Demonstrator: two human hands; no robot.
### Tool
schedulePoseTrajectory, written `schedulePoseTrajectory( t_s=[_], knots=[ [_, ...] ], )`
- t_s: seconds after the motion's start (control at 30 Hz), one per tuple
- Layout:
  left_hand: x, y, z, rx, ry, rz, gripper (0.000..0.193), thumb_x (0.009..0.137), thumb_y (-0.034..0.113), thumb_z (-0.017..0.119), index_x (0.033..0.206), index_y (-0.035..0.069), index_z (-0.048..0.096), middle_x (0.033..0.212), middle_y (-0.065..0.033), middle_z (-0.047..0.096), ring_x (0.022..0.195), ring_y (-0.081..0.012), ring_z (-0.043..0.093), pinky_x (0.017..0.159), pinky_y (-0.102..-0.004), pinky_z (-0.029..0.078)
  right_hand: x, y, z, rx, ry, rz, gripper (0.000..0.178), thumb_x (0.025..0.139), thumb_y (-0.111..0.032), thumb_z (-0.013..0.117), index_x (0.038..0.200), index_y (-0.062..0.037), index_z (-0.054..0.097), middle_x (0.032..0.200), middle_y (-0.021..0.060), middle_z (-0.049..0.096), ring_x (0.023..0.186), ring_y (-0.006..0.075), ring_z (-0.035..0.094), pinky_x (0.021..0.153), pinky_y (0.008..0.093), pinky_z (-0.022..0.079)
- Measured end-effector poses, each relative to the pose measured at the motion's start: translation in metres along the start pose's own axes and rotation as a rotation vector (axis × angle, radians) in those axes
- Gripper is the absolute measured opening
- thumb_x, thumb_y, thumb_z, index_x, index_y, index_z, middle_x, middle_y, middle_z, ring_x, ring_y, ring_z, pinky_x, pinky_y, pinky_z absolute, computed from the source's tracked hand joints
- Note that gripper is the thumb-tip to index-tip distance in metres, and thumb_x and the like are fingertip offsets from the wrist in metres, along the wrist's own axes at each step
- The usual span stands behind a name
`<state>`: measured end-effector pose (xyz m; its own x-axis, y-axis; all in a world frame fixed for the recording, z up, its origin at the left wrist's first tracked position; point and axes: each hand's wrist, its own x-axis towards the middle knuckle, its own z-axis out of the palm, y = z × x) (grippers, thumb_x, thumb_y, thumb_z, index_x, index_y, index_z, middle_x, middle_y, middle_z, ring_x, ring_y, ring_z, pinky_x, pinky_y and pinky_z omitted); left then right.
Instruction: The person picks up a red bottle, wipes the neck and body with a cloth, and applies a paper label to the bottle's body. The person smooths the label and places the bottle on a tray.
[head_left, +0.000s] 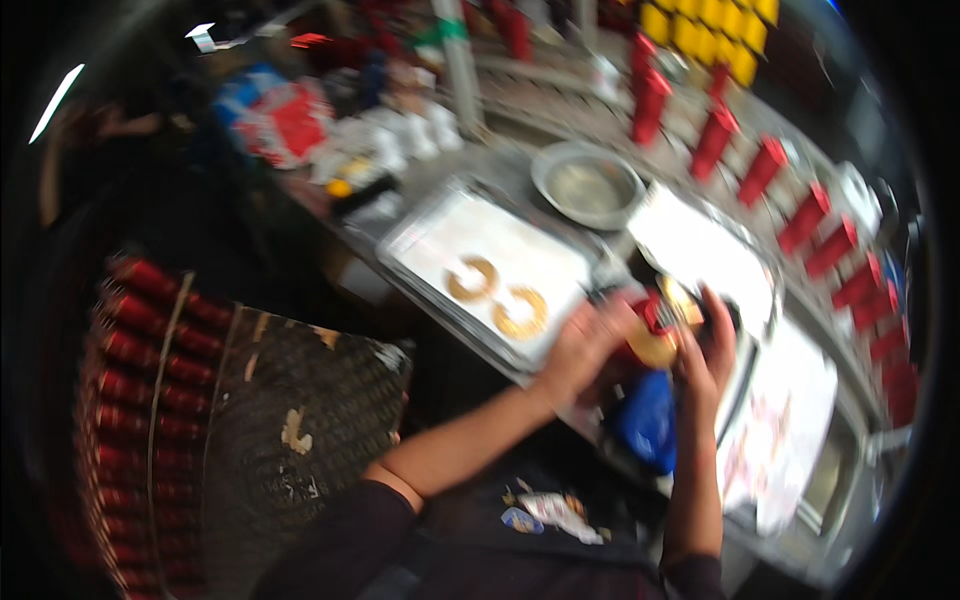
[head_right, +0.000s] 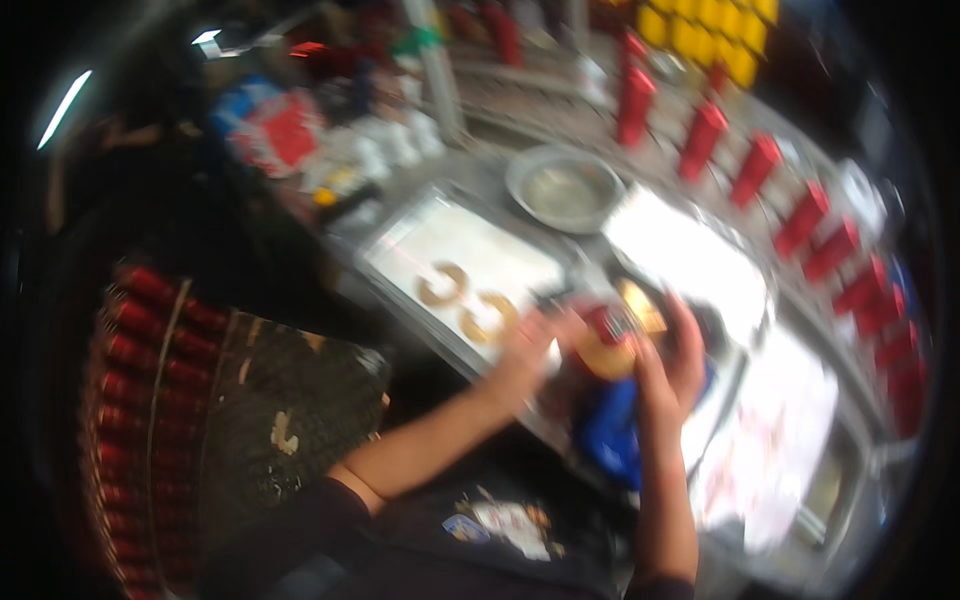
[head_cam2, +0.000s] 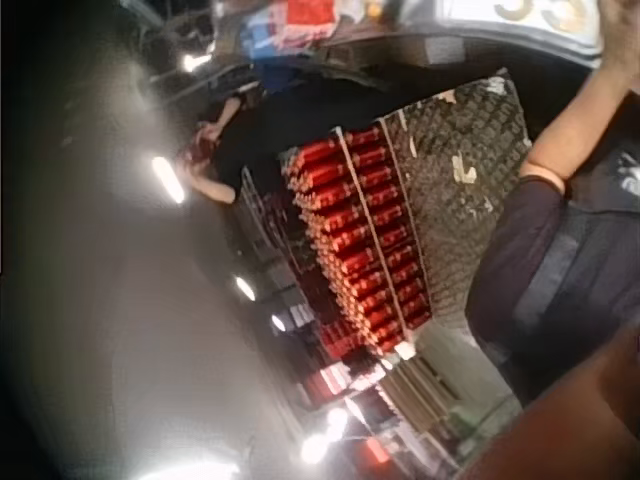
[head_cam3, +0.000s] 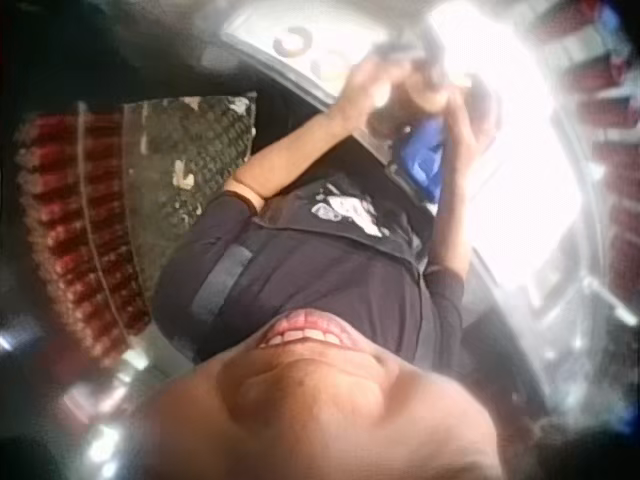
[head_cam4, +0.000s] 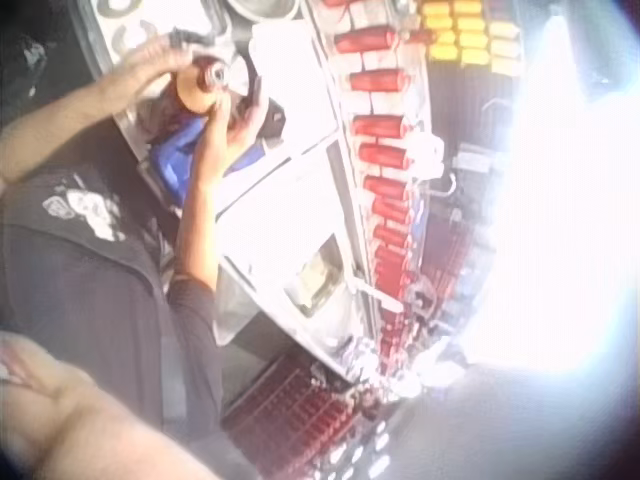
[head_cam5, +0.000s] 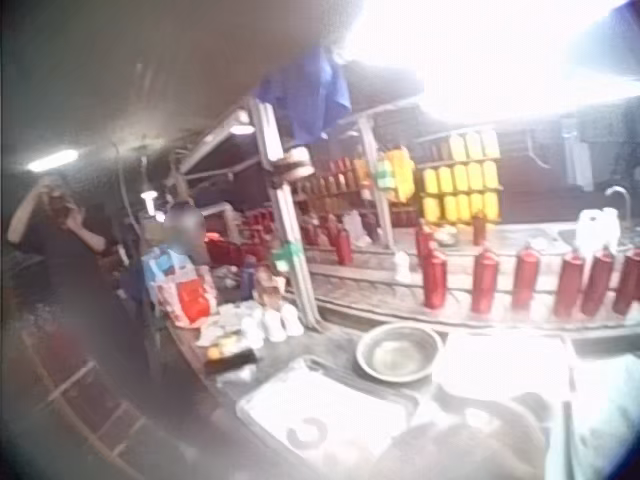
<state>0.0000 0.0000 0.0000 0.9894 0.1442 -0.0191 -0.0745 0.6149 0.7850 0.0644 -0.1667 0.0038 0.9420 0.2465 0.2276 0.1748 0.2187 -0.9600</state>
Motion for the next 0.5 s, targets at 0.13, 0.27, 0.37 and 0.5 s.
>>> schedulePoseTrajectory(
  t_s=[0.13,0.27,0.37,0.5],
  knots=[
    [-0.005,0.0,0.002,0.046,0.092,0.132,0.039,0.106,0.023,0.054,0.136,-0.002,0.055,0.132,-0.013,0.064,0.123,-0.0169,0.059,0.107,-0.0336,0.046,-0.002,-0.018,-0.006,0.091,-0.022,0.109,0.056,0.096,-0.008,0.06,0.148,0.0037,0.045,0.145,0.0143,0.052,0.131,0.0198,0.051,0.112,0.0334,0.039],
    [-0.009,-0.004,0.018,0.069,0.032,0.163,0.047,0.1,0.022,0.064,0.137,-0.001,0.047,0.131,-0.0116,0.061,0.12,-0.0162,0.059,0.107,-0.033,0.045,0.002,-0.023,0.002,0.014,-0.021,-0.055,0.057,0.096,-0.007,0.063,0.149,0.0031,0.044,0.143,0.0133,0.053,0.123,0.0162,0.056,0.103,0.029,0.044],
    [-0.006,0.0,0.018,0.234,0.016,0.179,0.053,0.096,0.017,0.071,0.139,-0.001,0.045,0.133,-0.0128,0.06,0.119,-0.0169,0.059,0.106,-0.0333,0.046,0.005,-0.018,0.009,0.104,-0.091,-0.069,0.062,0.094,-0.006,0.068,0.15,0.0026,0.042,0.14,0.0117,0.055,0.106,0.0112,0.064,0.088,0.0226,0.052],
    [-0.001,0.001,0.012,0.227,-0.016,0.179,0.056,0.093,0.015,0.074,0.139,0.0,0.046,0.132,-0.0137,0.06,0.121,-0.018,0.059,0.106,-0.0337,0.046,0.002,-0.011,0.006,-0.051,-0.137,-0.093,0.068,0.093,-0.009,0.071,0.152,0.0008,0.039,0.144,0.0125,0.051,0.106,0.0157,0.066,0.088,0.0247,0.054]
  ],
)
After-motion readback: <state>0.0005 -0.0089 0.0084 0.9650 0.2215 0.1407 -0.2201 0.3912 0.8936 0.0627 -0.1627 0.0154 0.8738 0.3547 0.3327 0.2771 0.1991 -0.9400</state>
